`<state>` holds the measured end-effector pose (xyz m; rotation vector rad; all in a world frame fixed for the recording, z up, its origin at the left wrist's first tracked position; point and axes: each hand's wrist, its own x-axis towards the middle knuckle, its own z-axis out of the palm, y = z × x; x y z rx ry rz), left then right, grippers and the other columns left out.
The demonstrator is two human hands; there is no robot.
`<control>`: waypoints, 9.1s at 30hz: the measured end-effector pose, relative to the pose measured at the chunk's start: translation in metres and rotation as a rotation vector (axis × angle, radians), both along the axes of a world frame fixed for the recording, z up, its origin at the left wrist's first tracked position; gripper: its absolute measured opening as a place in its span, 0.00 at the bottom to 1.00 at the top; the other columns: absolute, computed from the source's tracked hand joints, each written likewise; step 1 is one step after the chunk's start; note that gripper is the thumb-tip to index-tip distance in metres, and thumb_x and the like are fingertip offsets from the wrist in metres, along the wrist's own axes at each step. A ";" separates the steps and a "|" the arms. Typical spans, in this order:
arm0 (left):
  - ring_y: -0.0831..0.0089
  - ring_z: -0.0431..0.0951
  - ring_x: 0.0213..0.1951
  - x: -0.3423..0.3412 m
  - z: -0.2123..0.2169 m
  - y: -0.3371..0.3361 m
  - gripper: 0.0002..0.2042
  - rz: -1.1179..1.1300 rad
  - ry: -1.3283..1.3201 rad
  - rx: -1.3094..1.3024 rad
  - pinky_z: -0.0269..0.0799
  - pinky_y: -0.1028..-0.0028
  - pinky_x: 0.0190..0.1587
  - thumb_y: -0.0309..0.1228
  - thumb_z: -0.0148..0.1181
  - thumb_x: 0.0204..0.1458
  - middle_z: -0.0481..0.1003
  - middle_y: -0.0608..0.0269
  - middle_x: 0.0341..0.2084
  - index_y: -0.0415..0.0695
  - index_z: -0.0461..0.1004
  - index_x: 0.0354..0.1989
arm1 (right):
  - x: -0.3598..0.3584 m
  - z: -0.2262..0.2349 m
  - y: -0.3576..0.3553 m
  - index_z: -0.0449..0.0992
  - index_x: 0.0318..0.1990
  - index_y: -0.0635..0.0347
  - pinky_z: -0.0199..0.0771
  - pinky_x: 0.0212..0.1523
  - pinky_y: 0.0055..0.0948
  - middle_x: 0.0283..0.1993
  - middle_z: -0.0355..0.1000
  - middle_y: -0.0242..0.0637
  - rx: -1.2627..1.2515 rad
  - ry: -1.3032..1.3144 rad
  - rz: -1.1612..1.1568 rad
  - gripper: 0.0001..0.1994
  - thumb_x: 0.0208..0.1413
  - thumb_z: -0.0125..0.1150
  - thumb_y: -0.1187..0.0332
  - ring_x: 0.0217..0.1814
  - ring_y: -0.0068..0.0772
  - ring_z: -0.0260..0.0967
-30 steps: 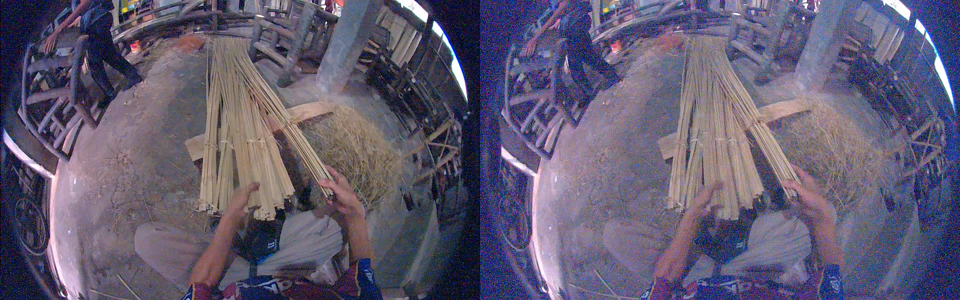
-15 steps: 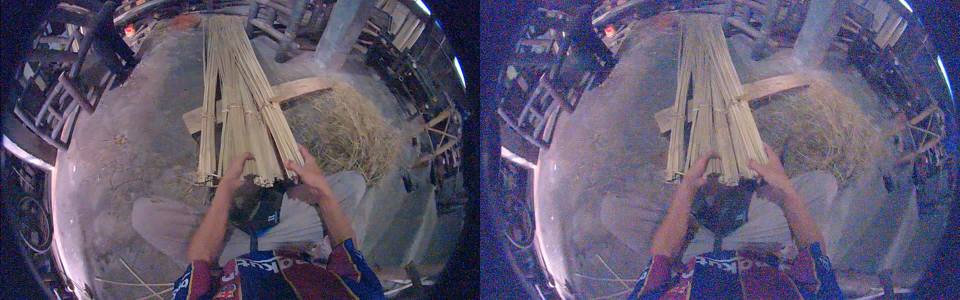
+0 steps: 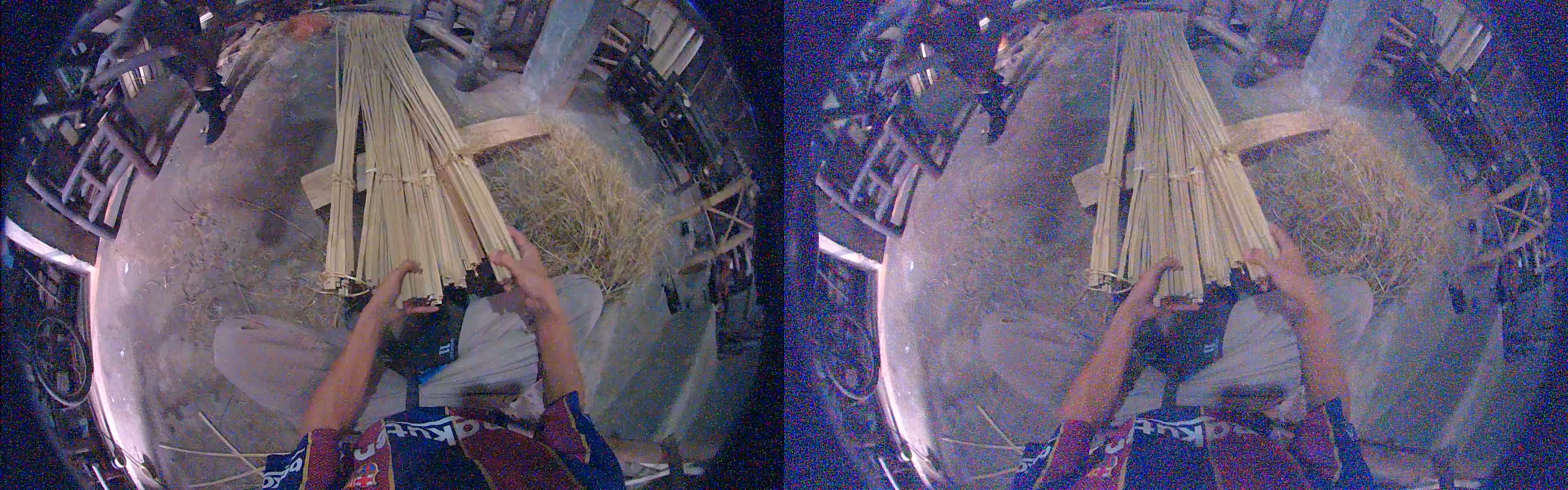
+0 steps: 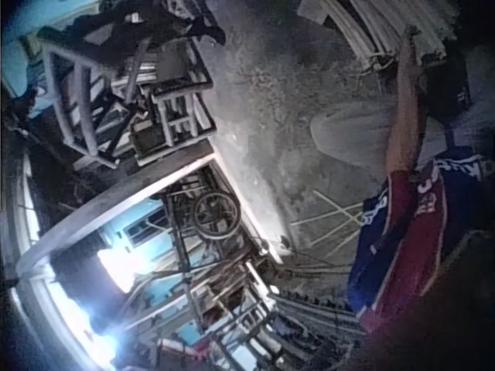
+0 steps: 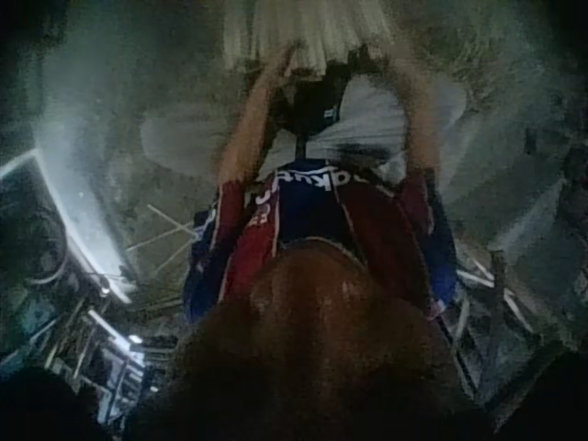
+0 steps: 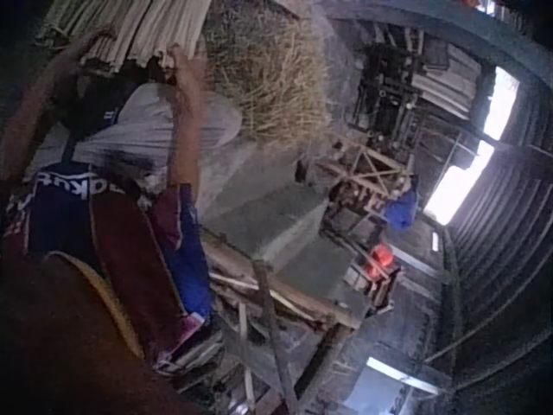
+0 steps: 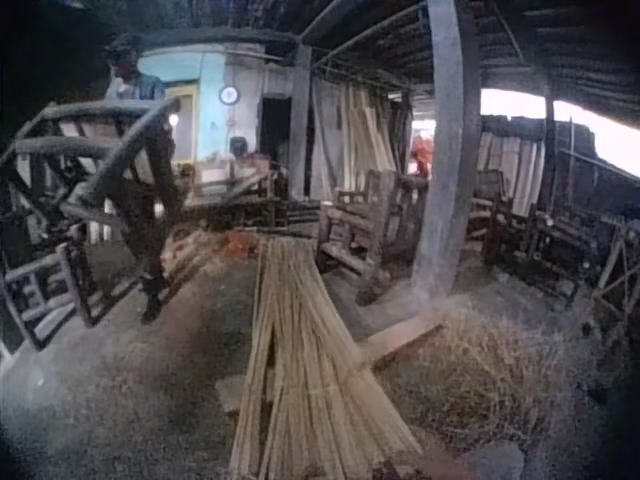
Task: The person gathers thin bamboo strips from the floor, aligns them into a bundle, and ties them together using a thin fiber. The person repeats this process to create multiple bundles and places them on a wooden support.
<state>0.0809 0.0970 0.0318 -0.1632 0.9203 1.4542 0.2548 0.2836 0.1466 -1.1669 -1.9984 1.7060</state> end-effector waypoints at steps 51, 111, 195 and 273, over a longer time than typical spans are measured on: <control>0.57 0.76 0.51 -0.027 -0.002 0.050 0.29 0.060 0.236 -0.033 0.80 0.49 0.43 0.53 0.53 0.57 0.69 0.54 0.56 0.50 0.61 0.63 | -0.043 -0.057 0.000 0.57 0.66 0.59 0.73 0.27 0.25 0.51 0.72 0.38 -0.040 0.402 0.070 0.37 0.50 0.68 0.67 0.43 0.24 0.71; 0.47 0.72 0.55 -0.063 -0.052 0.018 0.42 0.225 1.240 -0.327 0.65 0.54 0.58 0.62 0.53 0.53 0.72 0.39 0.53 0.34 0.62 0.62 | -0.085 -0.123 -0.021 0.42 0.71 0.64 0.58 0.67 0.36 0.67 0.58 0.55 0.253 -0.067 0.102 0.52 0.43 0.72 0.59 0.68 0.46 0.58; 0.37 0.69 0.56 -0.103 -0.007 0.024 0.43 -0.260 1.657 -0.556 0.66 0.52 0.58 0.60 0.49 0.56 0.68 0.29 0.53 0.34 0.53 0.67 | -0.107 0.008 0.061 0.73 0.55 0.65 0.70 0.56 0.42 0.52 0.73 0.53 0.644 -0.105 0.283 0.31 0.56 0.58 0.44 0.55 0.50 0.72; 0.65 0.79 0.45 -0.123 -0.042 0.013 0.38 0.021 0.557 -0.374 0.76 0.67 0.47 0.56 0.60 0.53 0.76 0.53 0.48 0.35 0.63 0.61 | 0.086 -0.167 0.199 0.72 0.50 0.60 0.77 0.36 0.32 0.40 0.76 0.41 -0.252 0.183 -0.097 0.18 0.67 0.47 0.56 0.36 0.34 0.76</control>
